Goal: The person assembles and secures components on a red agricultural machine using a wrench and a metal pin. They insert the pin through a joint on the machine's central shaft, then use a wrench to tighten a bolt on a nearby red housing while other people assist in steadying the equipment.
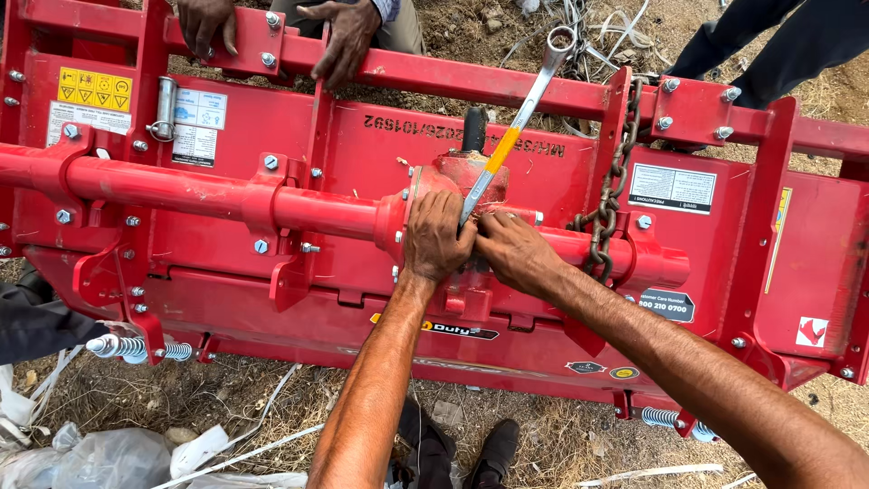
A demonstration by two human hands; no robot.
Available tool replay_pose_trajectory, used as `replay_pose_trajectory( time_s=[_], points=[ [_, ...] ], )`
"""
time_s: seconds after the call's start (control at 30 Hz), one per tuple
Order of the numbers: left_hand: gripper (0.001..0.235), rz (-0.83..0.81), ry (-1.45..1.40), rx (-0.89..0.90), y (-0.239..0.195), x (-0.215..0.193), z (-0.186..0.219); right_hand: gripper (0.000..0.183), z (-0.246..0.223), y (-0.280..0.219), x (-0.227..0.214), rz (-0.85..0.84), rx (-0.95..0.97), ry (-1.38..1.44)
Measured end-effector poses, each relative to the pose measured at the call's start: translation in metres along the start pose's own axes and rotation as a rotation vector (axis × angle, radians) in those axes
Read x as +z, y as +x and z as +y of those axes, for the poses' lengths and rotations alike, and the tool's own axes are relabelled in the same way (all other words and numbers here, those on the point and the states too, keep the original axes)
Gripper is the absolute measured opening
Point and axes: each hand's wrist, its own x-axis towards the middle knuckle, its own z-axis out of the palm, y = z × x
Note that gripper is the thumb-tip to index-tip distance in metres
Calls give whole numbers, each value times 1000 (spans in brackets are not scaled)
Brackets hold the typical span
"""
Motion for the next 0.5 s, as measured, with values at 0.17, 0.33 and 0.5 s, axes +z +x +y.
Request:
replay_pose_trajectory(
  time_s=[0.17,0.33,0.5],
  points=[
    [20,-14,0,-11,-1,2,-2,35,-2,6,-14,-177,359,109],
    [21,8,16,-7,0,2,0,26,0,1,-11,16,18,61],
    [19,8,18,-12,0,2,-1,30,-2,-2,-23,-20,237,185]
  ],
)
